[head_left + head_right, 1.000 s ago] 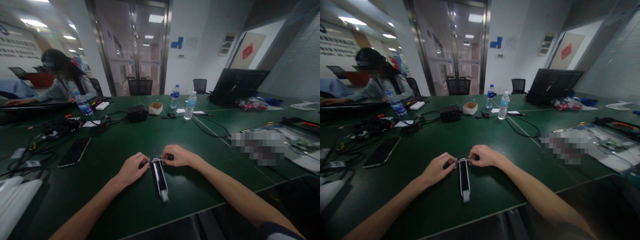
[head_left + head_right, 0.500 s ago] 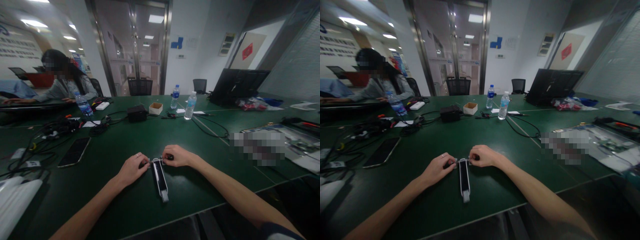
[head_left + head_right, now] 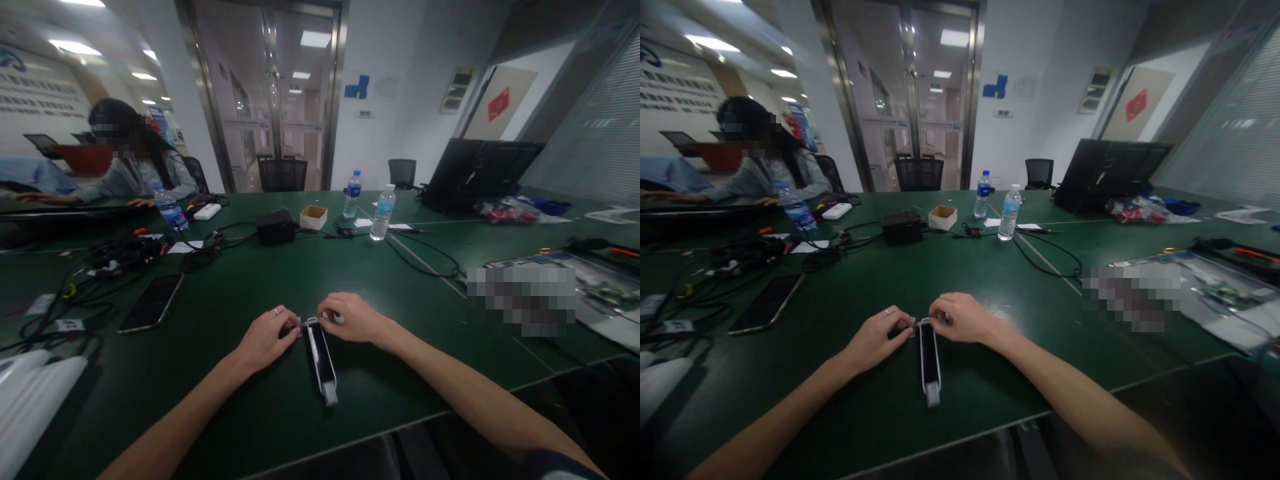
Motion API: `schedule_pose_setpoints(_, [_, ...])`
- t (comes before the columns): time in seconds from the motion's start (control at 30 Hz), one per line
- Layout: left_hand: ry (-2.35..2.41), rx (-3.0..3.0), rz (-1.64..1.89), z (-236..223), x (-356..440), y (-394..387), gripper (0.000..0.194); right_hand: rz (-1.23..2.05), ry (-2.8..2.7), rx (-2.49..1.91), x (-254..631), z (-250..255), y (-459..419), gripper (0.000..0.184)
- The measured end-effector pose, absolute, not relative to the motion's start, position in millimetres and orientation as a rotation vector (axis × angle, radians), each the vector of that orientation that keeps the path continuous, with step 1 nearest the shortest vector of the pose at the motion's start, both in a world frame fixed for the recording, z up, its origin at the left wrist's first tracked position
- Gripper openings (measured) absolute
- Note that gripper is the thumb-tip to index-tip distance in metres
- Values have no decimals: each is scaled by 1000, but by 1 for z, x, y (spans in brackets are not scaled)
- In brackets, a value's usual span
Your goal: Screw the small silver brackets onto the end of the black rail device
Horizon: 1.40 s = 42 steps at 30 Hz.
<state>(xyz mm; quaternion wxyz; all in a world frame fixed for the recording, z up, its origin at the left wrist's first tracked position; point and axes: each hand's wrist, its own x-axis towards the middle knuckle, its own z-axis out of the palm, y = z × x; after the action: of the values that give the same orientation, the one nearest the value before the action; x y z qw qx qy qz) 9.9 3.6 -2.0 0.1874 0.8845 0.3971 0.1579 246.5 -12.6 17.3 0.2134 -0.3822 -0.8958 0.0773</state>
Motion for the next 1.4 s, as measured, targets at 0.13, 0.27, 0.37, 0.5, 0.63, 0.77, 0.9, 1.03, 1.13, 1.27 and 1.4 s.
schedule_pose_setpoints(0.13, [1113, 2509, 455, -1, 11, 3, 20, 234, -2629, -881, 226, 19, -29, 20])
schedule_pose_setpoints(0.27, [1113, 2514, 457, 3, 13, 2, 21, 188, -2699, -853, 217, 20, -35, 26])
schedule_pose_setpoints(0.37, [1109, 2517, 457, 4, 13, 1, 22, 185, -2694, -876, 218, 18, -35, 27])
schedule_pose_setpoints(0.5, [1129, 2502, 446, 1, 12, 2, 20, 201, -2677, -899, 219, 16, -34, 22])
schedule_pose_setpoints(0.63, [1140, 2477, 471, -1, 12, 2, 22, 254, -2661, -1043, 223, 19, -29, 14])
schedule_pose_setpoints(0.77, [1173, 2460, 474, -1, 11, 2, 28, 306, -2506, -1428, 248, 19, -8, 31])
schedule_pose_setpoints(0.9, [1185, 2444, 434, -3, 11, 2, 29, 200, -2355, -1844, 291, 7, 29, 48])
schedule_pose_setpoints(1.03, [1190, 2448, 421, -4, 11, 1, 27, -22, -2091, -2232, 335, -10, 73, 53])
schedule_pose_setpoints(1.13, [1186, 2461, 424, -4, 12, 1, 26, -117, -1862, -2452, 359, -18, 103, 46])
schedule_pose_setpoints(1.27, [1180, 2479, 431, -6, 12, 2, 25, -204, -1670, -2553, 372, -27, 132, 38])
schedule_pose_setpoints(1.4, [1164, 2491, 416, -7, 12, 3, 25, -298, -1585, -2561, 372, -35, 145, 36])
